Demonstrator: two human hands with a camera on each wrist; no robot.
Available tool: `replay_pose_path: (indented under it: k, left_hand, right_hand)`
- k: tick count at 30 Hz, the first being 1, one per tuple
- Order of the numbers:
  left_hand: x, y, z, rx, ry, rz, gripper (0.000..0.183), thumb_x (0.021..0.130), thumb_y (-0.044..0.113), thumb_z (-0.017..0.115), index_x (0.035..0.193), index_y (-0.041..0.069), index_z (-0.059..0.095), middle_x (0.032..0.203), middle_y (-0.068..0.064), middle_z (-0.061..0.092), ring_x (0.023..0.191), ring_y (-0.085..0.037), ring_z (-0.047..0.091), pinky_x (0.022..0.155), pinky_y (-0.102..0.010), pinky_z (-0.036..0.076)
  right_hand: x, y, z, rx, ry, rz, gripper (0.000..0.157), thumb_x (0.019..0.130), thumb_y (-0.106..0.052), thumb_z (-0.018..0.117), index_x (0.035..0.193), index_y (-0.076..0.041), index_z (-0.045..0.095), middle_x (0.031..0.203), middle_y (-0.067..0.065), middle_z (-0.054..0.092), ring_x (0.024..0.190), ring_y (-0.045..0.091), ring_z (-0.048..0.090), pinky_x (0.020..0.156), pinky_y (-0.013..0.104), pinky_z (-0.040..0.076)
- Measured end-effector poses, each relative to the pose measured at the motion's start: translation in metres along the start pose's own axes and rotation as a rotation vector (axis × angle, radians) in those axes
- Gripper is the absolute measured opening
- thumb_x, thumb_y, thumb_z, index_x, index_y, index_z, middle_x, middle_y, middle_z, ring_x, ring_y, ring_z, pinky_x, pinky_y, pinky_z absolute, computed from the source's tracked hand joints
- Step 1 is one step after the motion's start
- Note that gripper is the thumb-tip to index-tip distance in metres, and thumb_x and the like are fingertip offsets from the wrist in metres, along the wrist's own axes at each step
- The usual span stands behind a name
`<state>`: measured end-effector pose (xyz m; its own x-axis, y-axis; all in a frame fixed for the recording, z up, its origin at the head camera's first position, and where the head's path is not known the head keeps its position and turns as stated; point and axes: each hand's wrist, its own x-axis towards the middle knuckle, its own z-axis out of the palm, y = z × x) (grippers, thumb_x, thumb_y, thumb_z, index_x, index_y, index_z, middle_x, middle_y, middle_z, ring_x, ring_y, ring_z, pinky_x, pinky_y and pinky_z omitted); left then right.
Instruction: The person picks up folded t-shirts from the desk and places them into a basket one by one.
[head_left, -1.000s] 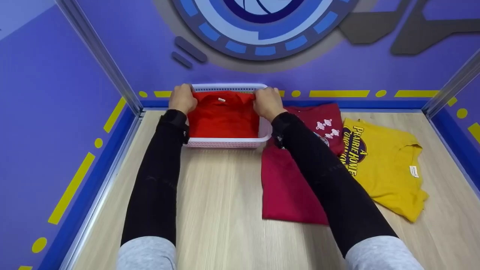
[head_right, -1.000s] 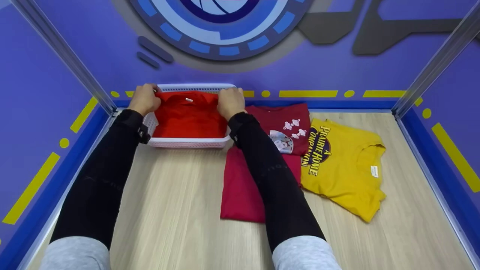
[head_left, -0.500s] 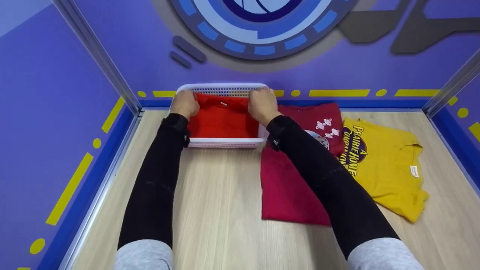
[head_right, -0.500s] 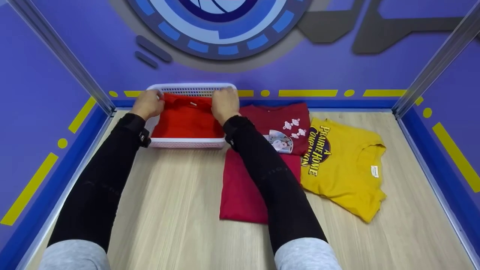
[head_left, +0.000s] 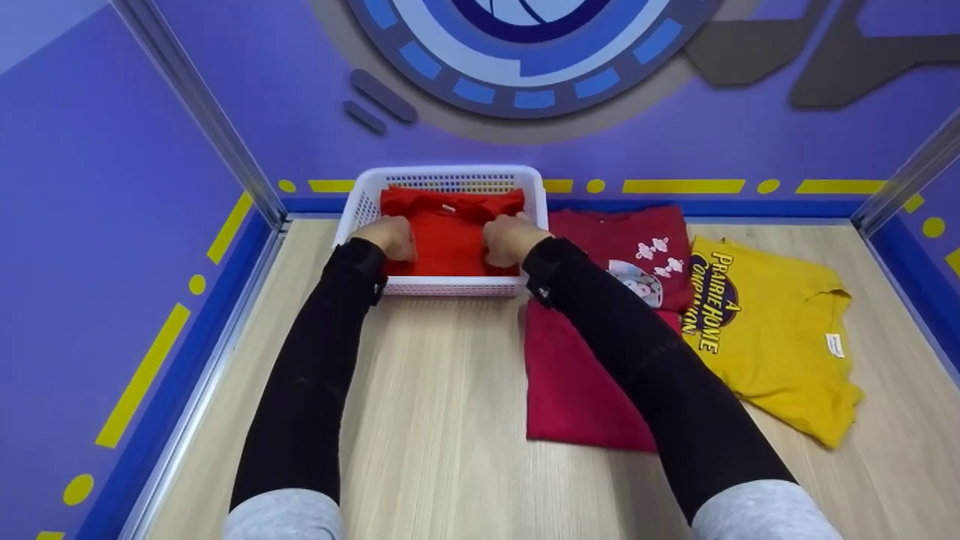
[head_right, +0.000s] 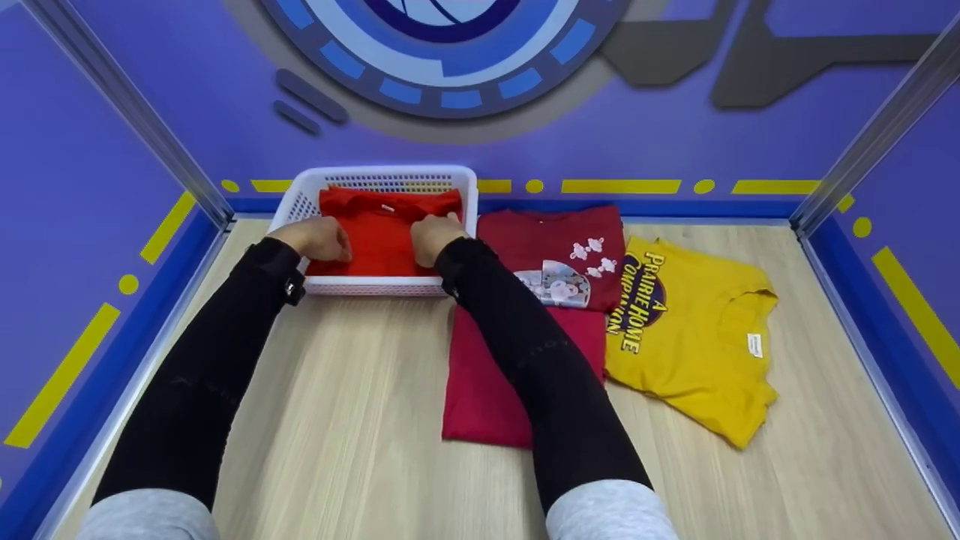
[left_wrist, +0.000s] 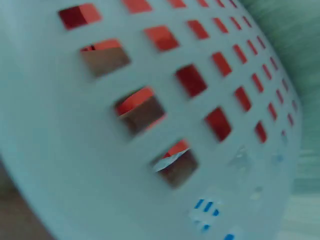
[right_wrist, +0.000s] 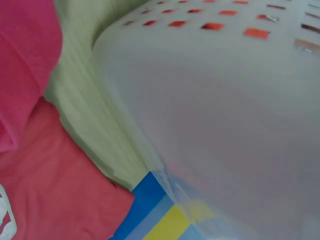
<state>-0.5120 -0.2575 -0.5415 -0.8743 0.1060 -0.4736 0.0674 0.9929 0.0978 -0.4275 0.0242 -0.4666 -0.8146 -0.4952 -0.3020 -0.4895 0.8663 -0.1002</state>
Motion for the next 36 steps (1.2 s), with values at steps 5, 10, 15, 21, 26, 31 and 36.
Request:
replay_pose_path:
  k: [5, 10, 15, 21, 26, 31, 36]
  left_hand:
    - [-0.042, 0.022, -0.012, 0.034, -0.028, -0.007, 0.032, 0.095, 0.041, 0.079, 0.113, 0.014, 0.083, 0.126, -0.012, 0.075, 0.104, -0.029, 0.069, 0.099, -0.046, 0.06]
    - [-0.09, 0.046, -0.021, -0.025, 0.028, 0.08, 0.021, 0.1, 0.029, 0.072, 0.106, 0.011, 0.081, 0.116, -0.012, 0.077, 0.1, -0.028, 0.067, 0.099, -0.045, 0.058]
    - [-0.14, 0.082, -0.03, -0.171, 0.242, 0.194, 0.022, 0.106, 0.02, 0.061, 0.112, 0.006, 0.078, 0.116, -0.015, 0.075, 0.1, -0.03, 0.067, 0.096, -0.045, 0.057]
    - [-0.18, 0.131, -0.017, -0.268, 0.526, 0.41, 0.021, 0.109, 0.019, 0.063, 0.117, 0.01, 0.081, 0.111, -0.007, 0.08, 0.101, -0.025, 0.073, 0.097, -0.043, 0.06]
    - [-0.213, 0.178, 0.014, -0.27, 0.597, 0.61, 0.019, 0.109, 0.018, 0.064, 0.114, 0.009, 0.081, 0.106, -0.005, 0.08, 0.101, -0.022, 0.074, 0.096, -0.039, 0.062]
    - [-0.229, 0.208, 0.055, -0.19, 0.512, 0.704, 0.019, 0.11, 0.022, 0.065, 0.113, 0.011, 0.08, 0.101, -0.002, 0.078, 0.095, -0.019, 0.075, 0.09, -0.035, 0.063]
    - [-0.218, 0.222, 0.09, -0.041, 0.44, 0.685, 0.019, 0.108, 0.025, 0.069, 0.115, 0.012, 0.082, 0.107, -0.004, 0.079, 0.102, -0.021, 0.074, 0.096, -0.036, 0.061]
  right_hand:
    - [-0.007, 0.003, -0.001, 0.054, -0.026, -0.037, 0.03, 0.102, -0.033, 0.078, 0.124, -0.014, 0.085, 0.127, 0.007, 0.083, 0.126, 0.03, 0.071, 0.114, 0.048, 0.044]
    - [-0.016, 0.005, -0.003, 0.128, 0.006, -0.045, 0.025, 0.105, -0.031, 0.073, 0.116, -0.011, 0.085, 0.118, 0.008, 0.084, 0.114, 0.028, 0.074, 0.111, 0.046, 0.054]
    - [-0.035, 0.01, -0.01, 0.26, 0.154, -0.134, 0.022, 0.107, -0.023, 0.071, 0.111, -0.006, 0.084, 0.102, 0.01, 0.081, 0.091, 0.023, 0.07, 0.09, 0.041, 0.061]
    - [-0.082, 0.023, -0.013, 0.372, 0.374, -0.253, 0.02, 0.107, -0.017, 0.067, 0.105, -0.004, 0.083, 0.084, 0.007, 0.069, 0.07, 0.018, 0.058, 0.07, 0.033, 0.051]
    - [-0.131, 0.044, 0.003, 0.347, 0.428, -0.26, 0.018, 0.105, -0.015, 0.068, 0.093, -0.006, 0.079, 0.077, 0.004, 0.066, 0.068, 0.017, 0.056, 0.066, 0.033, 0.05]
    - [-0.175, 0.072, 0.037, 0.292, 0.373, -0.22, 0.012, 0.101, -0.013, 0.075, 0.1, -0.005, 0.083, 0.087, 0.006, 0.077, 0.079, 0.021, 0.068, 0.076, 0.043, 0.06]
    - [-0.207, 0.1, 0.075, 0.247, 0.314, -0.122, 0.01, 0.1, -0.016, 0.08, 0.102, -0.007, 0.085, 0.092, 0.005, 0.081, 0.086, 0.023, 0.072, 0.083, 0.048, 0.062]
